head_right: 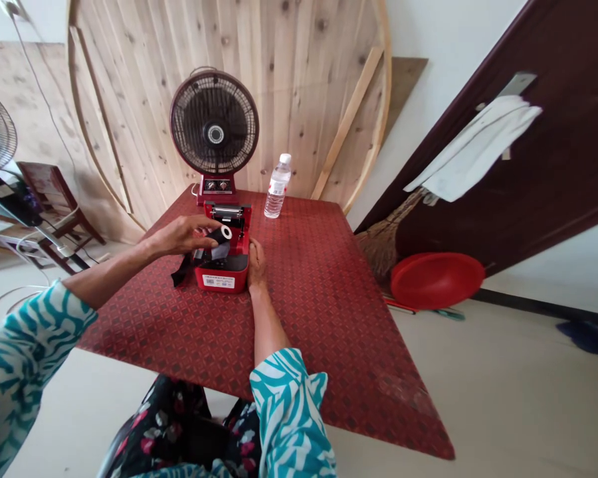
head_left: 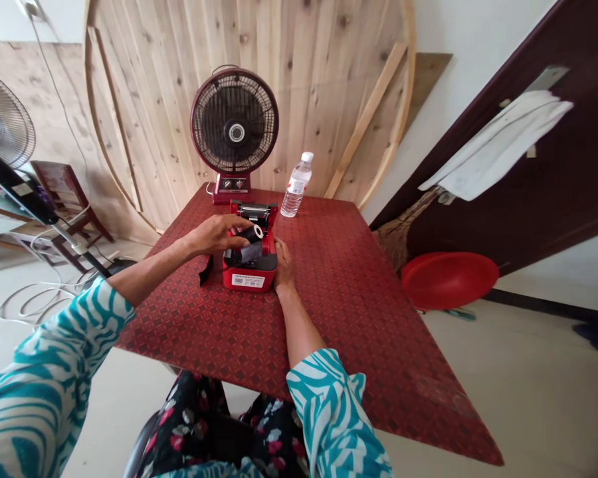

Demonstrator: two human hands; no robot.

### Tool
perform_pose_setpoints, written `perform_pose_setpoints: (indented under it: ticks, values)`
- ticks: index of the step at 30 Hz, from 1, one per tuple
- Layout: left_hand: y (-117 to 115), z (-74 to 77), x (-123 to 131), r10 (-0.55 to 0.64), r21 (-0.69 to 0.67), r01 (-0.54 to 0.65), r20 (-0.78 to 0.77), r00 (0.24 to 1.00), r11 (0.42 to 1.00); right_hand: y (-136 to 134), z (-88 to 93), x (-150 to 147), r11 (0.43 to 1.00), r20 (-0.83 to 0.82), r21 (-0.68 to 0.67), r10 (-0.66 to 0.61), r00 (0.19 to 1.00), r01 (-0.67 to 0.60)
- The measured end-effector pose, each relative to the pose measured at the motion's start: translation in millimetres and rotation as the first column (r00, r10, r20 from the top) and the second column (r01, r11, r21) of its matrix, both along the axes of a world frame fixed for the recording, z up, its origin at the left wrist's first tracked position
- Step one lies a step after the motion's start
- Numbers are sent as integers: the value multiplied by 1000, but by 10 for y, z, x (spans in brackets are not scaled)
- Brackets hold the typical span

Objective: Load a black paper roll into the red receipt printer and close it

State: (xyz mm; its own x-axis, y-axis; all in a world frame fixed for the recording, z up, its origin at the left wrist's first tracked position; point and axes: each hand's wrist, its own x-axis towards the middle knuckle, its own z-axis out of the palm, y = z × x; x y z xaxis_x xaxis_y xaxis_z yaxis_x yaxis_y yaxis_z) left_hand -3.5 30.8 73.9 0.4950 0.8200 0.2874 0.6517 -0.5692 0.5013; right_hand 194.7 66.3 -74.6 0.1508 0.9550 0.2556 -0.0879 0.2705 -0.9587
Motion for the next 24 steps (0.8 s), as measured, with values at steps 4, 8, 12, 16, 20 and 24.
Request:
perform_pose_setpoints:
  ticks: [4, 8, 12, 16, 20, 24]
  values:
    - [174, -15, 240, 102, 32, -97, -377, 920, 995, 32, -20, -17, 1000, -16, 8, -6, 1000, 6]
    - [261, -10, 371, 152, 28, -167, -591, 792, 985, 52, -38, -26, 1000, -20, 11, 7, 1000, -6]
    - [270, -21, 487, 166, 8, -216, -668, 725, 976, 63, -51, -30, 1000, -25, 13, 9, 1000, -9]
    - [356, -67, 552, 113, -53, -212, -707, 698, 976, 65, -53, -24, 1000, -14, 16, 9, 1000, -9]
    - [464, -96, 446, -18, -188, -127, -622, 782, 974, 50, -45, -18, 1000, -15, 7, 8, 1000, -8]
    - [303, -223, 217, -36, -228, 4, -140, 989, 974, 35, -27, -15, 1000, 1, 12, 14, 1000, -14]
